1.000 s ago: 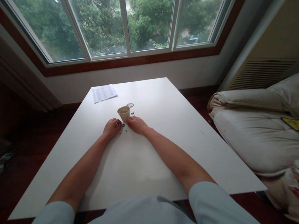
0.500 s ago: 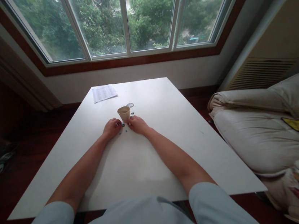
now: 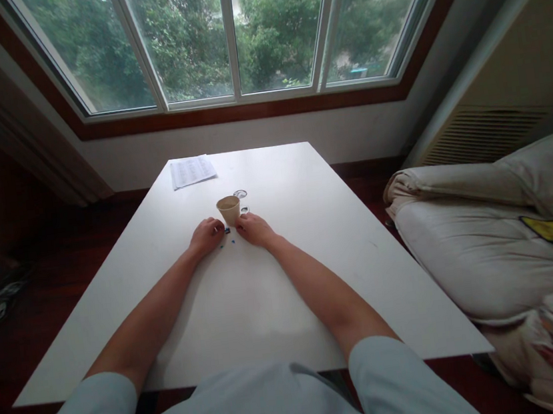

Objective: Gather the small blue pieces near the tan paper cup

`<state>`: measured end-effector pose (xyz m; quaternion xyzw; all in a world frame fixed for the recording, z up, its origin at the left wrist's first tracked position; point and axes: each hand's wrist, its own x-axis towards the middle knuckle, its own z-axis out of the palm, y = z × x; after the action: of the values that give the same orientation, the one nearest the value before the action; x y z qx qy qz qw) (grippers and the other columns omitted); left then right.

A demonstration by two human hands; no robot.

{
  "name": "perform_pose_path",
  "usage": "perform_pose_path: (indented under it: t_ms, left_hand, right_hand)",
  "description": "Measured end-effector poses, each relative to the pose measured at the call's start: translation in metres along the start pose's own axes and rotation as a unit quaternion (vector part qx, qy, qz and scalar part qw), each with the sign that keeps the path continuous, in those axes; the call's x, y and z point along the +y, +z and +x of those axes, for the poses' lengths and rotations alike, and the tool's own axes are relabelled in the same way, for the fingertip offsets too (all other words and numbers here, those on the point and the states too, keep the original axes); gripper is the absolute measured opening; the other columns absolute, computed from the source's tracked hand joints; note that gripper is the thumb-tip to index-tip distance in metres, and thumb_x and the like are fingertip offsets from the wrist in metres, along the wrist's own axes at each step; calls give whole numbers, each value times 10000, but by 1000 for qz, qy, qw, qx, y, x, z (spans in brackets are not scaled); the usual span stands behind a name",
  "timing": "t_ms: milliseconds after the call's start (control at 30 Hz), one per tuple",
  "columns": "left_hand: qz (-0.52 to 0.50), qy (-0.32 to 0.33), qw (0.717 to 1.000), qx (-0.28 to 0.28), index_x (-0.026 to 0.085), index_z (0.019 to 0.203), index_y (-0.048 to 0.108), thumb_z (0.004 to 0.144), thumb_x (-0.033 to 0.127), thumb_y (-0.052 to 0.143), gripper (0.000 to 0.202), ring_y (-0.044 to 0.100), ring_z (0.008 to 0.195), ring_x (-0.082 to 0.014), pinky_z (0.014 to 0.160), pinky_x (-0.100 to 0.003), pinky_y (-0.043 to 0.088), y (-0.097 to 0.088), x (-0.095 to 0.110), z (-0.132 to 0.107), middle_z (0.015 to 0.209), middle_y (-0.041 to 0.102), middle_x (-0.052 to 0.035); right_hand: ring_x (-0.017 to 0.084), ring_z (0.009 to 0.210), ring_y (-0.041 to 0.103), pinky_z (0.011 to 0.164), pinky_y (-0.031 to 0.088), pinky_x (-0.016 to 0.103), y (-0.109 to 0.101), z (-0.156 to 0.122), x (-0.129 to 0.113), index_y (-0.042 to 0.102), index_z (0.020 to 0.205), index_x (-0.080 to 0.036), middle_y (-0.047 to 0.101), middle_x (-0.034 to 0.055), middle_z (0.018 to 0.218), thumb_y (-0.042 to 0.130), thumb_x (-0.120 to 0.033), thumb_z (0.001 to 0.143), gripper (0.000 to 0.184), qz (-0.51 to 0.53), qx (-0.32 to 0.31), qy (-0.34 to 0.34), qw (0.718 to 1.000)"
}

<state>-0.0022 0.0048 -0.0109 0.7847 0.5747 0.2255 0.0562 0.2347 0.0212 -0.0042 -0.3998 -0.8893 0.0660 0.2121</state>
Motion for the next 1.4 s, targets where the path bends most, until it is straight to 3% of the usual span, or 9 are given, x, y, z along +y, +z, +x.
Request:
perform_pose_path:
  t_ms: [1400]
  left_hand:
    - [-22,14,1000,8,224,953,783,956,197,651,135,616,902,-208,817,-331,471,-1,0,1,984,696,-65]
  right_hand:
    - [223,1006,611,872,466,309,7,1,9,761,1017,-201,720,91,1047,622,-219,972,148,70,19,6,997]
